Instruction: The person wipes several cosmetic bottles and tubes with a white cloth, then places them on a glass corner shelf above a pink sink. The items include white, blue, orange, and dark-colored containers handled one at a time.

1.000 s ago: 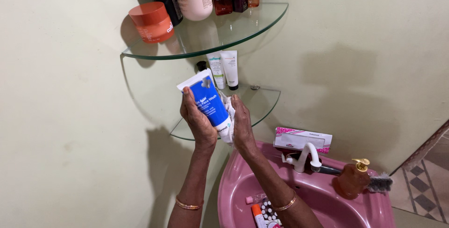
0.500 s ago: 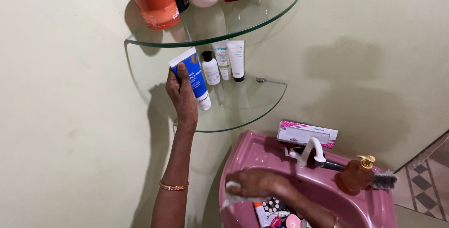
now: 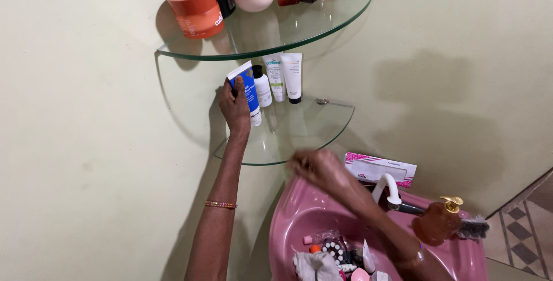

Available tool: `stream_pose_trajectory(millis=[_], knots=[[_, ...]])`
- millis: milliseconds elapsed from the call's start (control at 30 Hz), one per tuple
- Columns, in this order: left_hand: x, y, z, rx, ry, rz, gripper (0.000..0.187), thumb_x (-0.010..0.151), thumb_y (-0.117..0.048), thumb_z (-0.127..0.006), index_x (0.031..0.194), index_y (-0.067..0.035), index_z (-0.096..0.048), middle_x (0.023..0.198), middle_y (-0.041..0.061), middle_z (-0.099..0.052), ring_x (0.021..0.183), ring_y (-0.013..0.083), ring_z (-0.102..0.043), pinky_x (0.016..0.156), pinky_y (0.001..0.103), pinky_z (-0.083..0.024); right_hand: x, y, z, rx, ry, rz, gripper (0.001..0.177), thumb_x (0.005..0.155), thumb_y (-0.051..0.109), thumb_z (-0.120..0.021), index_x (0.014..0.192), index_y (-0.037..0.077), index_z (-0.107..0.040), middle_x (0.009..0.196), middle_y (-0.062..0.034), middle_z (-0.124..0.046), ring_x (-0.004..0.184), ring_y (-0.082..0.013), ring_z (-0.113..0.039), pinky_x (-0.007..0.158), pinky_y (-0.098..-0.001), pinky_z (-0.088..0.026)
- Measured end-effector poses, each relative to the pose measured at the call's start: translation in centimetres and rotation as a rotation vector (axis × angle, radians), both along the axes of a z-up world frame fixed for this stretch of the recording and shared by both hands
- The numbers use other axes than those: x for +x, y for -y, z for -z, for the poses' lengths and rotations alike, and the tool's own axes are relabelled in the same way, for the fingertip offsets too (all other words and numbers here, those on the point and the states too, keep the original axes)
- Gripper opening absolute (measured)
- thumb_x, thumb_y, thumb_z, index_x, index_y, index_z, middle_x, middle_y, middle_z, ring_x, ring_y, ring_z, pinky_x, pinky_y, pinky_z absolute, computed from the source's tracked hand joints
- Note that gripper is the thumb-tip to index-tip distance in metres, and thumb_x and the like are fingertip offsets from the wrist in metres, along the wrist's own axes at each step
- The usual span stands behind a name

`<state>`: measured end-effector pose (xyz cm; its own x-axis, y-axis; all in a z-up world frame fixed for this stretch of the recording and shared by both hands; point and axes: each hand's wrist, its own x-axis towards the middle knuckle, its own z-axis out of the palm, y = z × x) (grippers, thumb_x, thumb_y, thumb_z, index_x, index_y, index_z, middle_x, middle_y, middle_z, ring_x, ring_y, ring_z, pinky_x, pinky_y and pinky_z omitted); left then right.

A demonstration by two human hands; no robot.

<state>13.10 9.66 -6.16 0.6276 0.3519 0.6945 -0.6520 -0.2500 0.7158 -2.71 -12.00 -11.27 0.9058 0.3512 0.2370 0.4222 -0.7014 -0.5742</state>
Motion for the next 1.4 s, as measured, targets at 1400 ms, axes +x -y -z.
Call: stream_pose_trajectory(millis=[1400], knots=[[-4.7,0.0,1.5,0.411,0.093,-0.412,0.044,0.101,-0.031,-0.084,0.088,0.005,-0.062,0.077,0.018,-0.069,0.069,0.0342,-0.068,0.06,0.049,-0.05,12.4,-3.7,-6.0,0.171,0.194,-0.125,0.043,0.082,0.021,-0.084,0.117,0.001,-0.069,0.091,-0.0108,-0.081,0.08,-0.0209,-0.079,0.071,-0.0371,-0.061]])
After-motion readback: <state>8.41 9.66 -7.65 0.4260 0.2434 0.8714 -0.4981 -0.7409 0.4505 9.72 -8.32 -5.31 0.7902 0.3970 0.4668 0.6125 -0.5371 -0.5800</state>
